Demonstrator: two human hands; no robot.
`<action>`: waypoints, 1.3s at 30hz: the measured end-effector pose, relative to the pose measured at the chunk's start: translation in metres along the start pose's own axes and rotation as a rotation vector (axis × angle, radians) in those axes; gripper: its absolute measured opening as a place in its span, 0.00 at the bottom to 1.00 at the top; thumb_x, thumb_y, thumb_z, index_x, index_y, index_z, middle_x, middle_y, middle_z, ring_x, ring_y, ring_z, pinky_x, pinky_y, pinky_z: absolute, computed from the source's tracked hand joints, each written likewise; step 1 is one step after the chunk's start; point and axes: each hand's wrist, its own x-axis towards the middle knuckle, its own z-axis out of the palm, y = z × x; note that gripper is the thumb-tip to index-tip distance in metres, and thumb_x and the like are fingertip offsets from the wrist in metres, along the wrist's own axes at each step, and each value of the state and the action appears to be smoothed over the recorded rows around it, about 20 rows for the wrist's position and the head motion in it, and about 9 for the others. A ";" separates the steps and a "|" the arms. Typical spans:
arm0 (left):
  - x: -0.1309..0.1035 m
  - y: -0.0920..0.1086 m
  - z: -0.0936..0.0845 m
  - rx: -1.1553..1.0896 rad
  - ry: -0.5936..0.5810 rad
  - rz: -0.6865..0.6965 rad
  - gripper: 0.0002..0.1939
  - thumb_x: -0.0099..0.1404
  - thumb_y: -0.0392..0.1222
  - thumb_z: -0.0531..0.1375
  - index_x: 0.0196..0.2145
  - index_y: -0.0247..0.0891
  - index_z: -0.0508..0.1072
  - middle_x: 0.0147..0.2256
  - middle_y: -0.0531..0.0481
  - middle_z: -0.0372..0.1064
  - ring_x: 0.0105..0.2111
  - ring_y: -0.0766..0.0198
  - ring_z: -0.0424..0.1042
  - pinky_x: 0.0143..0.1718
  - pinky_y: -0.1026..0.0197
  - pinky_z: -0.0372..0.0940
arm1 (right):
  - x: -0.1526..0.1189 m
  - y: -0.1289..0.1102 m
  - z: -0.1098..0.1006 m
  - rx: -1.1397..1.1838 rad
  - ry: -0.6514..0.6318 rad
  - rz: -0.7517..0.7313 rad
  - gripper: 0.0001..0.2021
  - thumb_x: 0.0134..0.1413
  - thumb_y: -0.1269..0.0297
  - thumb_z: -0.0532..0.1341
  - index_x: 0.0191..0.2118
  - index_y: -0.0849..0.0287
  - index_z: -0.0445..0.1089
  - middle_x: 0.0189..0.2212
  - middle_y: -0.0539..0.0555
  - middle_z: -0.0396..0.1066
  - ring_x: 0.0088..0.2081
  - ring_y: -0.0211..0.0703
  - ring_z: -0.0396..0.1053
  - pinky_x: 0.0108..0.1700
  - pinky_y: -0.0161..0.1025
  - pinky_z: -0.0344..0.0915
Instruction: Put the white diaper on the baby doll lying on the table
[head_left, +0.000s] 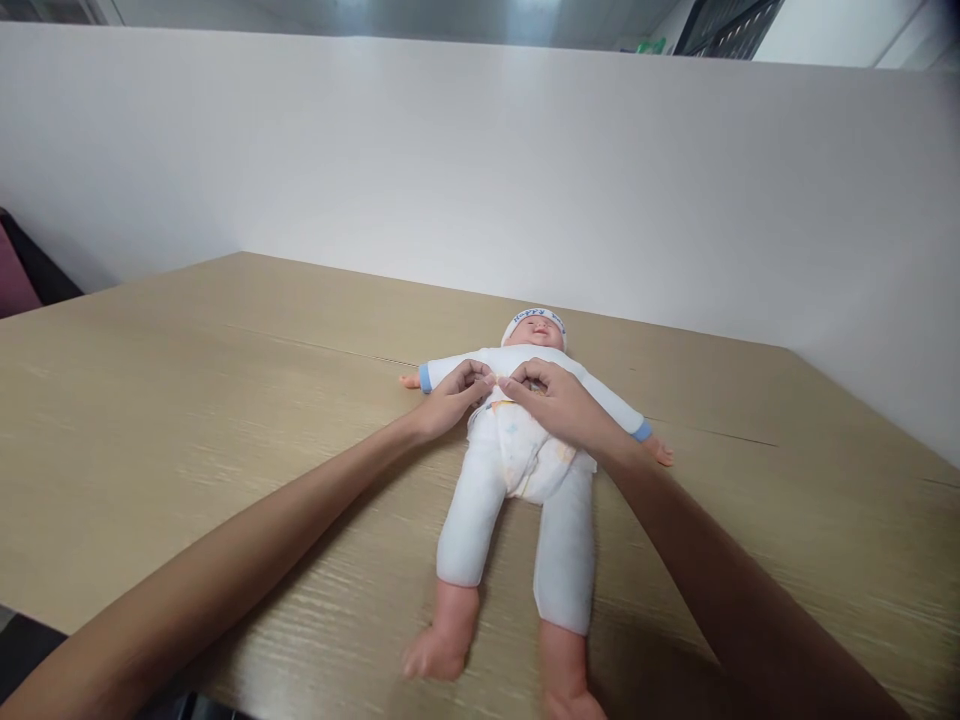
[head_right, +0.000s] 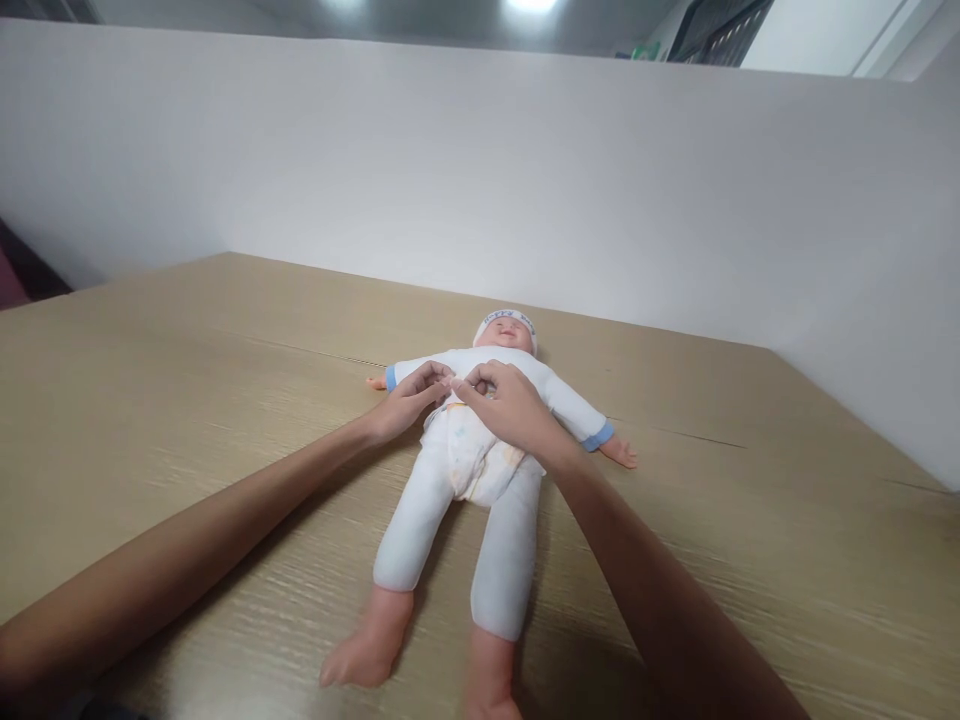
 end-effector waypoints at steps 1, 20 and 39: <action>-0.001 0.000 0.001 0.011 0.005 0.000 0.28 0.67 0.68 0.66 0.46 0.40 0.70 0.38 0.54 0.66 0.36 0.63 0.65 0.40 0.59 0.60 | -0.001 -0.001 -0.001 0.006 0.002 0.002 0.17 0.67 0.48 0.61 0.31 0.55 0.73 0.34 0.50 0.75 0.38 0.45 0.69 0.42 0.43 0.63; -0.056 0.002 -0.033 0.623 0.288 -0.117 0.18 0.71 0.57 0.61 0.30 0.41 0.67 0.27 0.53 0.67 0.30 0.58 0.65 0.33 0.57 0.55 | 0.031 -0.034 -0.014 -0.397 -0.512 -0.441 0.16 0.70 0.48 0.63 0.53 0.50 0.77 0.52 0.54 0.80 0.53 0.53 0.75 0.58 0.51 0.66; -0.056 -0.006 -0.027 0.312 0.255 -0.070 0.15 0.70 0.54 0.62 0.34 0.39 0.70 0.32 0.51 0.71 0.34 0.58 0.70 0.37 0.57 0.62 | 0.052 -0.027 -0.013 -0.415 -0.386 -0.324 0.13 0.68 0.62 0.59 0.51 0.54 0.78 0.51 0.57 0.78 0.51 0.54 0.75 0.57 0.53 0.67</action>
